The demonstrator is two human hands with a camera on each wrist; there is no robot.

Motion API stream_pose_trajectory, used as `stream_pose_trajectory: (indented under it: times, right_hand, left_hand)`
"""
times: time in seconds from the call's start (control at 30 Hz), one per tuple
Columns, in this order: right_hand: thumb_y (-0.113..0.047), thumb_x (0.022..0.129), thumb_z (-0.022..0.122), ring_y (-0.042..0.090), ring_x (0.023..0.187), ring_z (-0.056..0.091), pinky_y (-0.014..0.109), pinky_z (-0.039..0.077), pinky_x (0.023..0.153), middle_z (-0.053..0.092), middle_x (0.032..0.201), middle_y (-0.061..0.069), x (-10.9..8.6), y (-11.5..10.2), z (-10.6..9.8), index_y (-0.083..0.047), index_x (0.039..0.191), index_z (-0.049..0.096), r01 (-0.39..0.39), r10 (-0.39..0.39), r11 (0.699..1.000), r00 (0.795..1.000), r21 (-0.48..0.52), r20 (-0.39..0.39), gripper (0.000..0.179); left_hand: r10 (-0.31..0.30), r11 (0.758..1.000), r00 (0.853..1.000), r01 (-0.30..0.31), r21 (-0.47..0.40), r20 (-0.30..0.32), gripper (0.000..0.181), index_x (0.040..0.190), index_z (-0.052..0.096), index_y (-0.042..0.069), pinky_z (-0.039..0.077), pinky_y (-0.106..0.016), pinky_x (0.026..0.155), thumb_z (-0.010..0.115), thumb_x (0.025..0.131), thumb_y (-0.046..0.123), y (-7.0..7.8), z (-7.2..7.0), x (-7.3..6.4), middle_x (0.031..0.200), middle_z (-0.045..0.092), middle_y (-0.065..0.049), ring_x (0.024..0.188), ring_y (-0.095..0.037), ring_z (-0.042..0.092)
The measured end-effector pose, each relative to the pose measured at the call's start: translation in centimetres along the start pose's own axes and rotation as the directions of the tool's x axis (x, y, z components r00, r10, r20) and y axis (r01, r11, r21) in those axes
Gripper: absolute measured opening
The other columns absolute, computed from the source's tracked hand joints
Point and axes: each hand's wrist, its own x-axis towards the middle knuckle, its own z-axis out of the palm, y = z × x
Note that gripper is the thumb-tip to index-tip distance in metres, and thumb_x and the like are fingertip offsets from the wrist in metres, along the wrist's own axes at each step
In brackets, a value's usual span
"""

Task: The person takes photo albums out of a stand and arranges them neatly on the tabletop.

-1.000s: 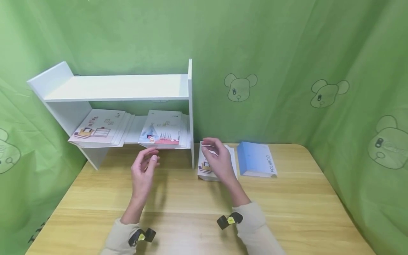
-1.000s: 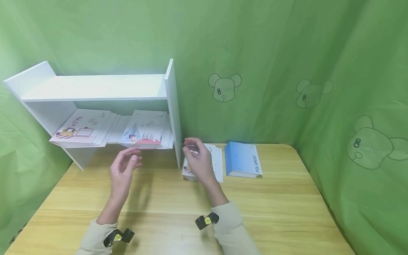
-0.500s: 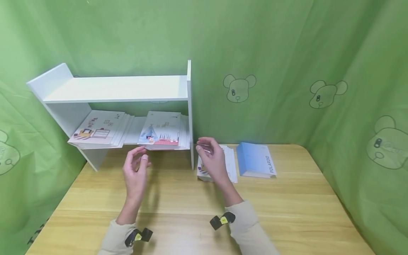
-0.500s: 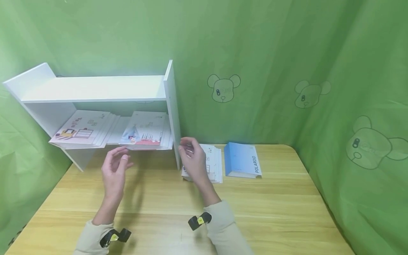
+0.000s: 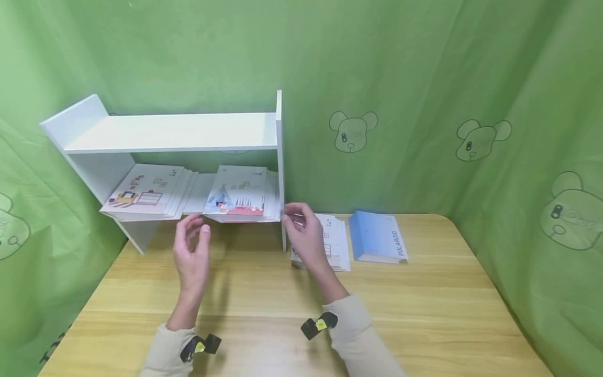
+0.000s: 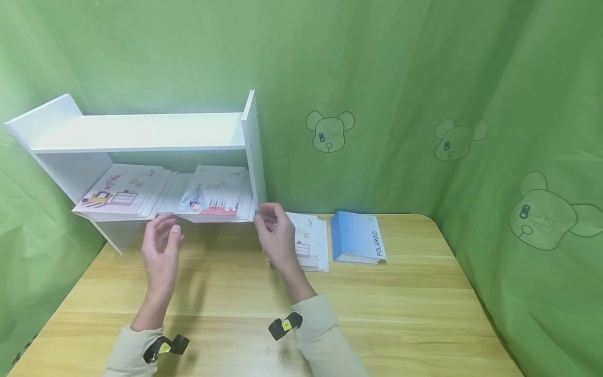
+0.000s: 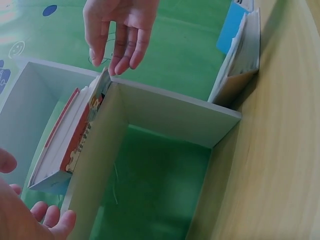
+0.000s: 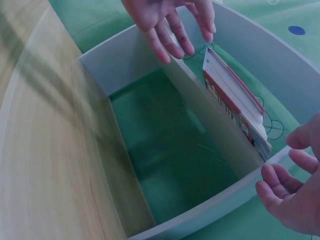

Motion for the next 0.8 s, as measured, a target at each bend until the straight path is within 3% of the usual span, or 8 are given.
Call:
stream_pose_trajectory:
  times: [0.13,0.23,0.47,0.6,0.8]
  right_hand:
    - [-0.005,0.096,0.068,0.023,0.106,0.067,0.028,0.058,0.096,0.067,0.116,0.009,0.0,-0.2,0.5,-0.004,0.117,0.065,-0.01,0.01,1.0,1.0,-0.004,-0.016,0.021]
    - [-0.007,0.096,0.069,0.022,0.104,0.067,0.028,0.059,0.095,0.067,0.115,0.008,0.0,-0.2,0.8,-0.005,0.117,0.066,-0.018,0.018,1.0,0.999,-0.014,-0.028,0.021]
    - [-0.01,0.096,0.07,0.022,0.103,0.068,0.028,0.06,0.093,0.067,0.115,0.007,-0.3,-0.1,1.4,-0.008,0.119,0.066,-0.035,0.033,0.998,0.998,-0.05,-0.044,0.024]
    - [-0.012,0.096,0.071,0.022,0.102,0.07,0.027,0.06,0.091,0.068,0.115,0.007,-0.3,-0.2,1.7,-0.008,0.12,0.066,-0.048,0.044,0.997,0.997,-0.063,-0.059,0.025]
    - [-0.019,0.096,0.072,0.021,0.095,0.072,0.03,0.062,0.085,0.071,0.11,0.006,-0.2,-0.3,2.1,-0.01,0.121,0.066,-0.05,0.04,0.991,0.996,-0.126,-0.082,0.027]
  left_hand:
    - [0.033,0.999,0.999,-0.033,-0.021,-0.017,0.041,0.141,0.054,0.003,0.051,-0.024,0.085,0.061,0.101,0.004,0.1,0.1,0.6,0.127,0.062,-0.013,0.113,-0.019,0.057]
    - [0.026,1.0,0.999,-0.026,-0.013,-0.02,0.04,0.14,0.057,0.005,0.051,-0.026,0.089,0.062,0.101,0.007,0.4,0.1,0.9,0.129,0.063,-0.013,0.114,-0.017,0.058]
    - [-0.052,0.995,0.998,0.048,0.09,0.046,0.042,0.143,0.055,0.01,0.048,-0.042,0.102,0.061,0.102,0.012,0.5,0.1,1.7,0.134,0.061,-0.013,0.123,-0.026,0.057]
    - [-0.062,0.991,0.995,0.052,0.121,0.083,0.041,0.144,0.055,0.011,0.05,-0.05,0.105,0.06,0.103,0.015,0.4,0.1,2.0,0.134,0.06,-0.016,0.123,-0.035,0.058]
    - [-0.056,0.992,0.993,0.045,0.114,0.099,0.038,0.141,0.058,0.011,0.055,-0.032,0.097,0.06,0.104,0.02,0.4,0.4,2.5,0.135,0.06,-0.013,0.114,-0.029,0.061]
